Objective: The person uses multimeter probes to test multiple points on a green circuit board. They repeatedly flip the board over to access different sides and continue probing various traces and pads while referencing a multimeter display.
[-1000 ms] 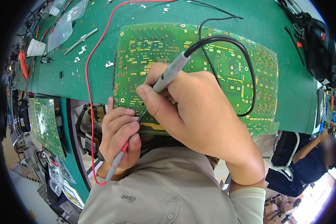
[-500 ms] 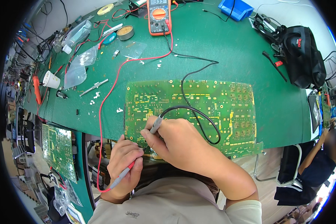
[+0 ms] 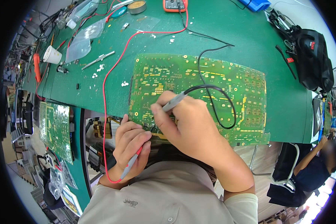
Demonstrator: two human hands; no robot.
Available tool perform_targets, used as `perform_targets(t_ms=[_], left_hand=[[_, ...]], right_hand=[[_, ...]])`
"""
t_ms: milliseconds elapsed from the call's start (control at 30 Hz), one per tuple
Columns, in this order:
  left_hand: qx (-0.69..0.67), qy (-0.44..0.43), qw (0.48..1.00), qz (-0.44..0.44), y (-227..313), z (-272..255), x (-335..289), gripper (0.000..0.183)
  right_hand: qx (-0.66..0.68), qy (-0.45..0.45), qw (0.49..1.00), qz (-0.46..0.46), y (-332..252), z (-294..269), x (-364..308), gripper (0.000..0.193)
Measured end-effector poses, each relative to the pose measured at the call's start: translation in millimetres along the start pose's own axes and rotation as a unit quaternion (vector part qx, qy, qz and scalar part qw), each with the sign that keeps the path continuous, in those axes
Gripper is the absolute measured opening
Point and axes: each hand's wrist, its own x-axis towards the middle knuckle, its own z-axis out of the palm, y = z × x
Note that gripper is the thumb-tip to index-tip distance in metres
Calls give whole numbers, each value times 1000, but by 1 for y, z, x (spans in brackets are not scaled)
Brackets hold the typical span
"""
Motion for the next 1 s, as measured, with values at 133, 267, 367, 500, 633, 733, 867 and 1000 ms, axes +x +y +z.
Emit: perform_targets(t_ms=[133, 267, 367, 500, 633, 733, 867, 1000], left_hand=[[-2, 20, 1000, 6, -2, 3, -1, 39], [-16, 13, 1000, 9, -6, 1, -2, 39], [-43, 14, 999, 3, -10, -2, -5, 37], [-74, 14, 997, -6, -14, -4, -8, 35], [-78, 10, 997, -3, -17, -5, -9, 33], [-74, 7, 997, -2, -17, -4, -9, 31], [-70, 6, 998, 0, -17, -5, -9, 30], [-67, 5, 998, 1, -17, -5, -8, 30]], right_hand=[[42, 59, 997, -5, 8, 10, -5, 14], [109, 76, 991, 29, 13, 12, -9, 20], [126, 79, 989, 22, 14, 10, -10, 20], [116, 11, 993, 2, 15, 8, -9, 23], [100, -35, 994, -5, 16, 7, -7, 27], [99, -38, 994, 7, 17, 8, -7, 28], [95, -44, 994, 16, 16, 7, -7, 27], [110, -49, 992, 35, 12, 7, -4, 27]])
